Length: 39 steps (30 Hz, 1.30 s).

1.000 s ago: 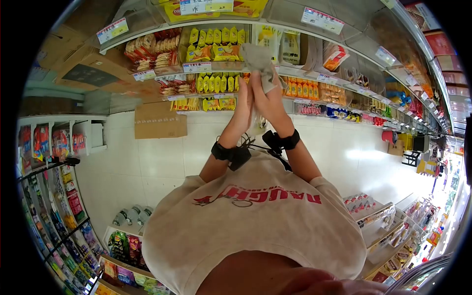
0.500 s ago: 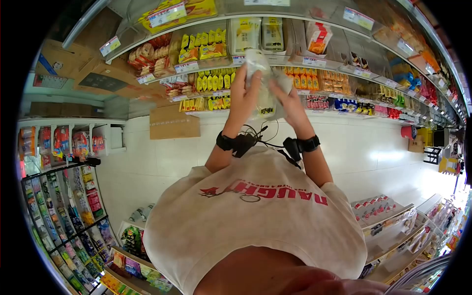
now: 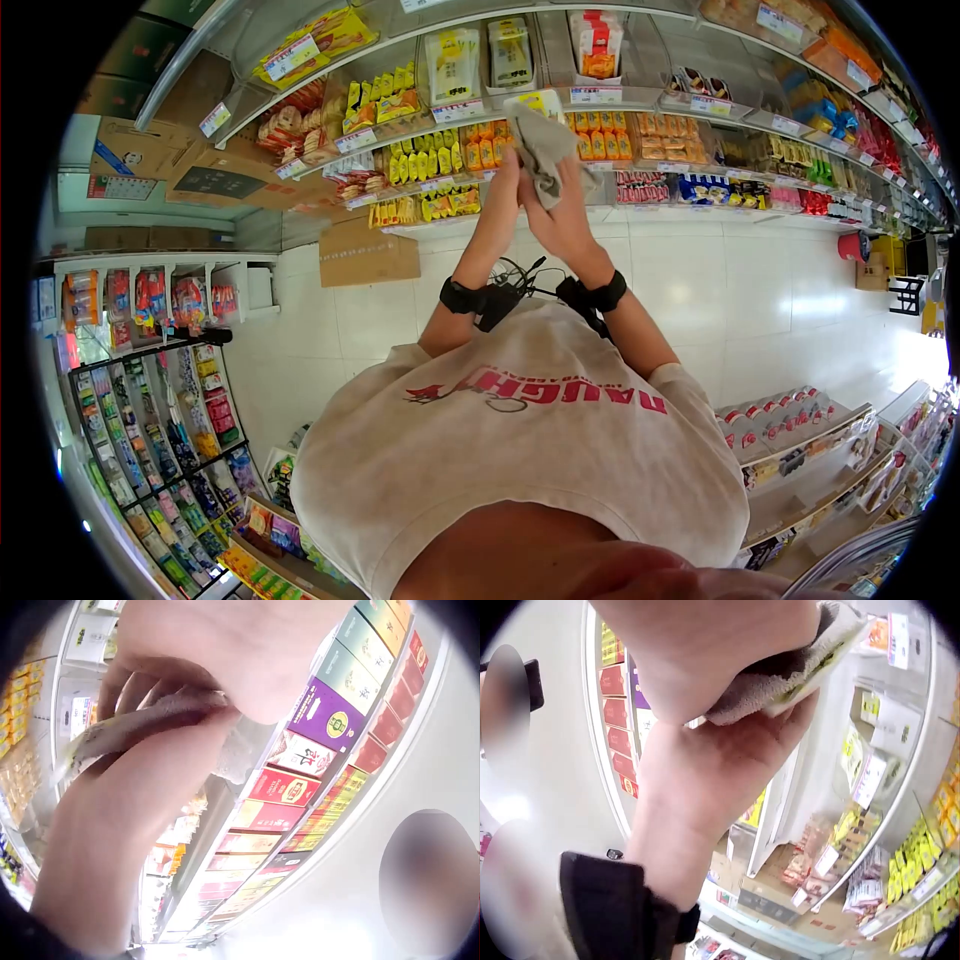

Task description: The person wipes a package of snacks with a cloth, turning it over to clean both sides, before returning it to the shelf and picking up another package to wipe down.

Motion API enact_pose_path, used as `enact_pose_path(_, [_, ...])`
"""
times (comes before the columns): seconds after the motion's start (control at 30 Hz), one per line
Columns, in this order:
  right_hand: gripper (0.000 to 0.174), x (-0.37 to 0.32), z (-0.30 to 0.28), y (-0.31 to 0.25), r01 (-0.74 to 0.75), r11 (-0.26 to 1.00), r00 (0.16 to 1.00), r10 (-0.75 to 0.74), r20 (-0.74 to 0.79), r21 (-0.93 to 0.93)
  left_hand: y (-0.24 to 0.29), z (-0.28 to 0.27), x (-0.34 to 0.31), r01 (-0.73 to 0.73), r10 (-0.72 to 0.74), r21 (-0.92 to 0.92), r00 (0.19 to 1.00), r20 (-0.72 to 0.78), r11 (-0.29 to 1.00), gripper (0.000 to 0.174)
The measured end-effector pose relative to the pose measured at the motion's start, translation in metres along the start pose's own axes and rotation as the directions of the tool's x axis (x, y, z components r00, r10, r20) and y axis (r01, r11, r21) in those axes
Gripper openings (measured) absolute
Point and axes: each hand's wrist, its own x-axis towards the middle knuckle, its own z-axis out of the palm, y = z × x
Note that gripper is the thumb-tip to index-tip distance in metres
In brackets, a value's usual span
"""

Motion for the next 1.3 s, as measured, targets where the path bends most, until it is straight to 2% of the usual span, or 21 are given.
enact_pose_path(0.13, [0.05, 0.012, -0.023, 0.002, -0.132, 0.991, 0.99, 0.13, 0.059, 0.02, 0.002, 0.031, -0.012, -0.089, 0.083, -0.118, 0.995, -0.059, 0.989, 0.061])
enact_pose_path(0.17, [0.05, 0.009, -0.028, -0.005, -0.131, 0.99, 0.991, 0.13, 0.026, 0.043, -0.004, 0.024, -0.01, -0.017, 0.01, -0.128, 0.998, -0.056, 0.992, 0.065])
enact_pose_path(0.27, [0.054, -0.01, -0.042, -0.007, 0.171, 0.983, 0.974, -0.158, 0.159, -0.067, 0.003, 0.016, -0.006, -0.133, 0.111, -0.157, 0.984, -0.142, 0.978, 0.057])
enact_pose_path(0.3, [0.061, -0.016, -0.046, -0.007, 0.204, 0.979, 0.956, -0.205, 0.211, 0.027, 0.012, 0.021, -0.009, -0.159, 0.106, -0.229, 0.969, -0.224, 0.961, 0.045])
enact_pose_path(0.4, [0.052, -0.024, -0.051, -0.005, 0.075, 0.996, 0.99, -0.08, 0.116, 0.045, -0.002, 0.029, -0.005, -0.174, 0.106, -0.211, 0.948, -0.3, 0.962, 0.033])
enact_pose_path(0.43, [0.048, -0.025, -0.05, -0.003, -0.168, 0.963, 0.983, 0.148, 0.105, 0.212, -0.005, 0.026, -0.006, -0.144, 0.087, -0.186, 0.954, -0.287, 0.972, 0.028])
enact_pose_path(0.47, [0.044, -0.025, -0.045, 0.003, -0.388, 0.844, 0.921, 0.367, 0.13, 0.369, -0.009, 0.026, -0.004, -0.17, 0.127, -0.121, 0.944, -0.304, 0.978, 0.029])
enact_pose_path(0.5, [0.041, -0.022, -0.043, 0.007, -0.565, 0.653, 0.81, 0.554, 0.19, 0.505, -0.01, 0.028, -0.002, -0.197, 0.17, -0.054, 0.933, -0.317, 0.979, 0.029])
enact_pose_path(0.6, [0.038, -0.016, -0.055, 0.021, -0.65, 0.532, 0.752, 0.553, 0.358, 0.543, 0.0, 0.018, -0.001, -0.212, 0.238, 0.121, 0.929, -0.282, 0.97, 0.03])
enact_pose_path(0.63, [0.037, -0.017, -0.052, 0.02, -0.643, 0.566, 0.757, 0.575, 0.312, 0.516, 0.006, 0.014, 0.001, -0.212, 0.252, 0.174, 0.933, -0.257, 0.962, 0.03])
enact_pose_path(0.73, [0.033, -0.011, -0.053, 0.013, -0.704, 0.584, 0.707, 0.634, 0.315, 0.405, 0.012, 0.016, 0.002, -0.213, 0.24, 0.143, 0.948, -0.21, 0.967, 0.029])
enact_pose_path(0.83, [0.028, -0.01, -0.041, 0.03, -0.716, 0.598, 0.693, 0.671, 0.264, 0.359, 0.007, -0.018, 0.01, 0.005, 0.018, 0.14, 0.987, -0.16, 0.99, 0.027])
enact_pose_path(0.9, [0.025, 0.0, -0.03, 0.034, -0.522, 0.749, 0.809, 0.587, -0.043, 0.407, 0.004, -0.032, 0.018, 0.022, -0.007, 0.092, 0.988, -0.157, 0.996, 0.026])
enact_pose_path(0.93, [0.024, 0.006, -0.025, 0.03, -0.417, 0.815, 0.831, 0.521, -0.194, 0.402, 0.004, -0.039, 0.02, 0.033, -0.022, 0.068, 0.987, -0.158, 0.997, 0.025])
enact_pose_path(0.97, [0.025, 0.01, -0.024, 0.023, -0.452, 0.815, 0.828, 0.534, -0.168, 0.362, 0.004, -0.046, 0.021, 0.076, -0.078, -0.023, 0.988, -0.133, 0.997, 0.026])
enact_pose_path(1.03, [0.026, 0.011, -0.004, 0.017, -0.295, 0.954, 0.951, 0.299, -0.08, 0.052, 0.006, -0.056, 0.024, 0.168, -0.184, -0.199, 0.981, -0.063, 0.966, 0.029])
enact_pose_path(1.07, [0.027, 0.013, 0.009, 0.013, -0.184, 0.978, 0.983, 0.185, -0.007, -0.1, 0.009, -0.062, 0.025, 0.159, -0.178, -0.2, 0.981, -0.082, 0.967, 0.028])
enact_pose_path(1.13, [0.034, 0.028, 0.028, -0.003, -0.018, 1.0, 0.996, 0.016, 0.093, 0.022, 0.017, -0.077, 0.03, 0.137, -0.164, -0.205, 0.979, -0.118, 0.969, 0.028])
enact_pose_path(1.2, [0.037, 0.03, 0.044, -0.001, 0.08, 0.994, 0.981, -0.091, 0.172, 0.068, 0.015, -0.108, 0.04, 0.067, -0.133, -0.35, 0.977, -0.167, 0.934, 0.026])
enact_pose_path(1.23, [0.04, 0.034, 0.048, 0.005, 0.107, 0.99, 0.932, -0.132, 0.338, 0.091, 0.018, -0.121, 0.044, 0.033, -0.121, -0.383, 0.97, -0.208, 0.923, 0.026])
enact_pose_path(1.3, [0.034, 0.043, 0.059, 0.009, 0.069, 0.99, 0.922, -0.109, 0.372, 0.119, 0.029, -0.142, 0.045, 0.024, -0.145, -0.417, 0.954, -0.262, 0.909, 0.027])
